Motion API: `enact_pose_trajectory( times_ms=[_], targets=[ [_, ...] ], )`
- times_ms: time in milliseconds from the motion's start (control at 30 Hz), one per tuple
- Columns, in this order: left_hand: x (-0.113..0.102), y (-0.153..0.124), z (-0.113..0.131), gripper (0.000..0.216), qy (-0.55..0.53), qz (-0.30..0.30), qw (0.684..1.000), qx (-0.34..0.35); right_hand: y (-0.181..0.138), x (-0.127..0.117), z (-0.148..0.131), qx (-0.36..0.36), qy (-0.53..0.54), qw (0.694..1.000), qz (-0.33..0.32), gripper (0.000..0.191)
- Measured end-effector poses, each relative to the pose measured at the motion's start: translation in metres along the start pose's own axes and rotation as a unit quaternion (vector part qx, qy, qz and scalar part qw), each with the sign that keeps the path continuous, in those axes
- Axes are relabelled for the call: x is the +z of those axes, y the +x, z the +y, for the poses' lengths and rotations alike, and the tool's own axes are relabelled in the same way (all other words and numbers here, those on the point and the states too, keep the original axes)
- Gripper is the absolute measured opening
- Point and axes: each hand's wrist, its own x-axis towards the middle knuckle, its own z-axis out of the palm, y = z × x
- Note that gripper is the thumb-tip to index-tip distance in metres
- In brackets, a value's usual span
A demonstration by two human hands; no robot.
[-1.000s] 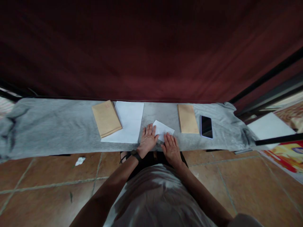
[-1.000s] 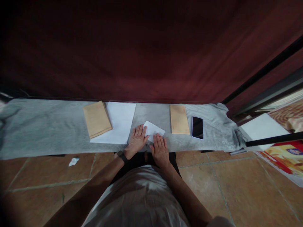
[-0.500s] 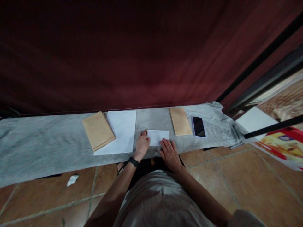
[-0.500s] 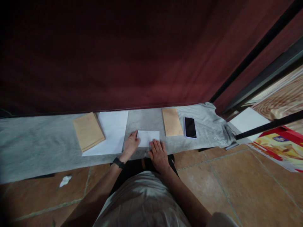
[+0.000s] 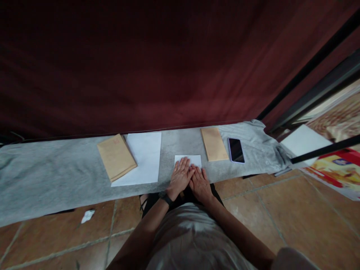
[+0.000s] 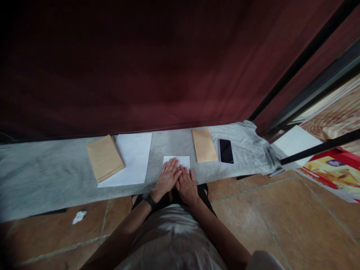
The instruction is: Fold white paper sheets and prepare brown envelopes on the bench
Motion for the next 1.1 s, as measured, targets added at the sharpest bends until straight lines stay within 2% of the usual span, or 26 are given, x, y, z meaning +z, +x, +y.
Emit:
enact_pose_trajectory(
  times_ms=[133, 333, 400, 567, 700, 867, 1100],
  targets=[
    [0.008, -0.004, -0.012, 0.063, 0.044, 0.009, 0.998, -0.033, -0.007, -0.002, 0.011, 0.033, -0.023, 0.999, 0.002, 0.055],
    [0.005, -0.010, -0.027, 0.061, 0.061, 0.035, 0.995, -0.066, -0.012, -0.003, 0.022, 0.071, -0.030, 0.997, 0.015, 0.059],
    [0.005, -0.011, -0.028, 0.061, 0.063, 0.038, 0.995, -0.069, -0.005, -0.003, 0.021, 0.076, -0.026, 0.997, 0.023, 0.059],
    [0.007, -0.011, -0.029, 0.061, 0.070, 0.035, 0.995, -0.065, 0.034, 0.002, 0.011, 0.029, -0.004, 0.999, 0.014, 0.057],
    [0.007, -0.011, -0.030, 0.060, 0.076, 0.036, 0.995, -0.059, 0.054, 0.013, 0.009, 0.035, -0.006, 0.999, 0.012, 0.057],
    [0.007, -0.011, -0.029, 0.061, 0.078, 0.041, 0.994, -0.062, 0.047, 0.020, 0.023, 0.066, -0.026, 0.997, 0.031, 0.059],
    [0.005, -0.008, -0.025, 0.059, 0.060, 0.055, 0.994, -0.069, 0.034, 0.016, 0.036, 0.092, -0.057, 0.994, 0.033, 0.060]
  ],
)
